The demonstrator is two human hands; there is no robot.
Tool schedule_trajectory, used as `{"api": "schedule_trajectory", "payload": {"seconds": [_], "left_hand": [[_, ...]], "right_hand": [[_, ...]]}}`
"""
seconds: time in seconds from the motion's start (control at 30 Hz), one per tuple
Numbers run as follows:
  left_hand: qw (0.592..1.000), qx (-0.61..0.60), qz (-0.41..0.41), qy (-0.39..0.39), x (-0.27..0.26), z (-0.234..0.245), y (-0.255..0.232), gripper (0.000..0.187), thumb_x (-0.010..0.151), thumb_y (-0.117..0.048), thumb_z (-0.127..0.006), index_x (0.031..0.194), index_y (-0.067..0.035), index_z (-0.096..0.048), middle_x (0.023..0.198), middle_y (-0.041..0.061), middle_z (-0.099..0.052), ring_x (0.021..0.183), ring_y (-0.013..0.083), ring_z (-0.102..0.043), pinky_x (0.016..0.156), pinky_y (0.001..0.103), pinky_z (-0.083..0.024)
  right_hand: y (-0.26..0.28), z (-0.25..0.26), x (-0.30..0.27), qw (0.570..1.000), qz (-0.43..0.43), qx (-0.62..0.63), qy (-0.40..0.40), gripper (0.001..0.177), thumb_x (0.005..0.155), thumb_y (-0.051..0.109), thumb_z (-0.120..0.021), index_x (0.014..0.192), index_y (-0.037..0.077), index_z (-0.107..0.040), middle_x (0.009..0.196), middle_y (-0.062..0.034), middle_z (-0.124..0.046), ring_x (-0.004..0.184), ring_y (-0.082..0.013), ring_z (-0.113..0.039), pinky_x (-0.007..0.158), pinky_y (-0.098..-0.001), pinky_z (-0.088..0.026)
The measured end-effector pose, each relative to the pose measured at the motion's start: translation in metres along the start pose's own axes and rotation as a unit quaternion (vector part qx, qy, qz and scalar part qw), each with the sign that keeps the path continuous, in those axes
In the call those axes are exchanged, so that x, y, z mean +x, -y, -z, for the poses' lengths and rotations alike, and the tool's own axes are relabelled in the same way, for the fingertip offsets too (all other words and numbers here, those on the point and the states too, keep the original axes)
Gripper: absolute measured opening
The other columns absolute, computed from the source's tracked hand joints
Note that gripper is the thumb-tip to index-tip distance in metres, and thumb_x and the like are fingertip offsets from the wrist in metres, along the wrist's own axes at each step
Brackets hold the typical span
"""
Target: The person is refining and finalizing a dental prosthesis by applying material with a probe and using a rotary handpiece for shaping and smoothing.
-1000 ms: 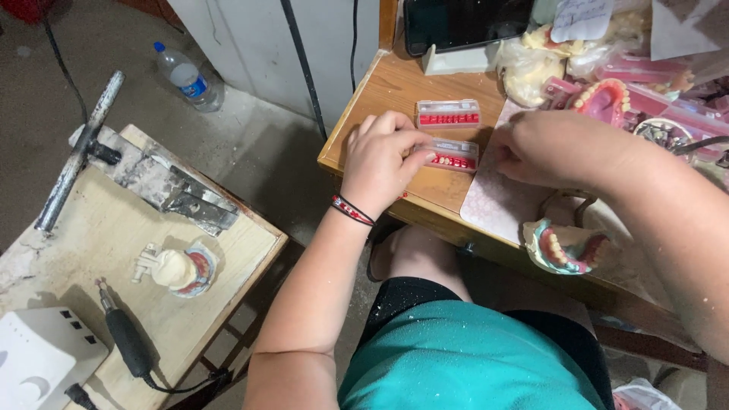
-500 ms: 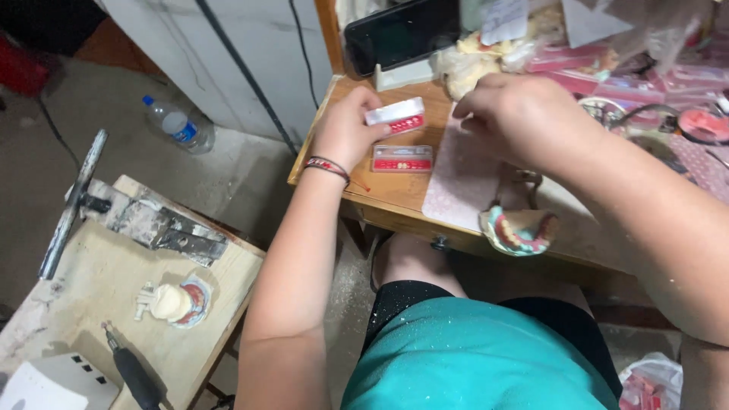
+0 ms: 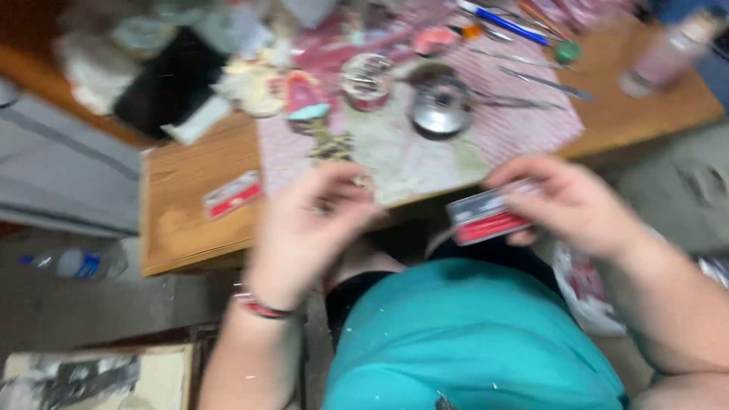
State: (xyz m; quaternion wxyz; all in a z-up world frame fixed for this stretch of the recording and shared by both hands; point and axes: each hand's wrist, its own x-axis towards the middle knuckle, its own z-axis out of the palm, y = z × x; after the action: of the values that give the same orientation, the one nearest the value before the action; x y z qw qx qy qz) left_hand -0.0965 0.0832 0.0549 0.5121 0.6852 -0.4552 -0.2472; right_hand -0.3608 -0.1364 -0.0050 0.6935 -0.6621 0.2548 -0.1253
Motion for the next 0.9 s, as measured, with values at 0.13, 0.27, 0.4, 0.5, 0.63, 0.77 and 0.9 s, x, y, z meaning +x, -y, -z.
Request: {"api": "schedule_trajectory", "payload": {"seconds": [0.13, 0.27, 0.4, 0.5, 0.63, 0.77, 0.9], "left_hand": [[0.992, 0.064, -0.002, -0.108, -0.006, 0.043, 0.025, 0.028, 0.095, -0.006, -0.079, 0.122, -0.007, -0.069, 0.098, 0.005, -0.073, 0.081, 0.0119, -0.069, 0.077, 0.025, -0.060], [0.979, 0.114, -0.009, -0.170, -0.011, 0.079, 0.094, 0.024, 0.121, -0.006, -0.071, 0.143, -0.005, -0.061, 0.126, 0.007, -0.061, 0.111, 0.0120, -0.062, 0.108, 0.023, -0.054], [0.967, 0.112, 0.076, -0.214, -0.008, 0.106, 0.131, 0.026, 0.126, -0.027, -0.055, 0.150, -0.016, -0.057, 0.128, -0.003, -0.055, 0.114, 0.0057, -0.057, 0.107, 0.022, -0.051], [0.953, 0.177, -0.025, -0.244, 0.002, 0.119, 0.139, 0.016, 0.121, -0.004, -0.077, 0.135, -0.010, -0.070, 0.118, 0.005, -0.066, 0.101, 0.0115, -0.061, 0.092, 0.026, -0.053], [0.907, 0.309, 0.004, -0.287, 0.013, 0.103, 0.119, 0.015, 0.102, -0.010, -0.075, 0.116, -0.009, -0.080, 0.106, 0.006, -0.078, 0.095, 0.0166, -0.072, 0.087, 0.032, -0.055], [0.836, 0.476, -0.060, -0.266, 0.019, 0.097, 0.142, 0.009, 0.085, -0.022, -0.079, 0.091, -0.028, -0.084, 0.088, -0.005, -0.075, 0.087, 0.0255, -0.063, 0.076, 0.044, -0.042], [0.819, 0.518, -0.042, -0.243, 0.028, 0.078, 0.147, 0.010, 0.087, -0.032, -0.075, 0.091, -0.035, -0.083, 0.096, -0.012, -0.071, 0.099, 0.0267, -0.052, 0.075, 0.049, -0.031]], "right_hand": [[-0.082, 0.140, -0.082, 0.988, 0.010, -0.001, -0.157, 0.026, 0.099, 0.017, -0.067, 0.119, 0.002, -0.064, 0.079, -0.0134, -0.074, 0.050, -0.0117, -0.065, 0.048, -0.0209, -0.054], [-0.131, 0.212, -0.132, 0.913, -0.246, -0.108, -0.309, 0.060, 0.105, 0.037, -0.059, 0.153, 0.010, -0.036, 0.105, -0.0220, -0.065, 0.074, -0.0287, -0.065, 0.066, -0.0384, -0.053], [-0.197, 0.275, -0.153, 0.760, -0.222, -0.448, -0.414, 0.082, 0.104, 0.042, -0.068, 0.158, -0.014, -0.040, 0.129, -0.0426, -0.062, 0.119, -0.0542, -0.058, 0.098, -0.0569, -0.042], [-0.177, 0.259, -0.133, 0.783, -0.181, -0.447, -0.393, 0.049, 0.126, 0.043, -0.055, 0.098, 0.008, -0.073, 0.078, -0.0122, -0.069, 0.074, -0.0283, -0.061, 0.063, -0.0485, -0.041], [-0.171, 0.204, -0.070, 0.873, 0.073, -0.371, -0.307, 0.023, 0.130, 0.017, -0.069, 0.112, 0.004, -0.064, 0.091, -0.0023, -0.050, 0.089, -0.0150, -0.043, 0.083, -0.0371, -0.036], [-0.139, 0.118, -0.027, 0.917, 0.193, -0.266, -0.227, 0.023, 0.122, 0.001, -0.061, 0.144, -0.002, -0.056, 0.120, -0.0123, -0.051, 0.100, -0.0174, -0.047, 0.092, -0.0285, -0.037], [-0.114, 0.066, 0.019, 0.878, 0.342, -0.316, -0.115, 0.029, 0.101, -0.001, -0.077, 0.123, -0.018, -0.069, 0.117, -0.0280, -0.071, 0.091, -0.0267, -0.065, 0.086, -0.0331, -0.052]]}}
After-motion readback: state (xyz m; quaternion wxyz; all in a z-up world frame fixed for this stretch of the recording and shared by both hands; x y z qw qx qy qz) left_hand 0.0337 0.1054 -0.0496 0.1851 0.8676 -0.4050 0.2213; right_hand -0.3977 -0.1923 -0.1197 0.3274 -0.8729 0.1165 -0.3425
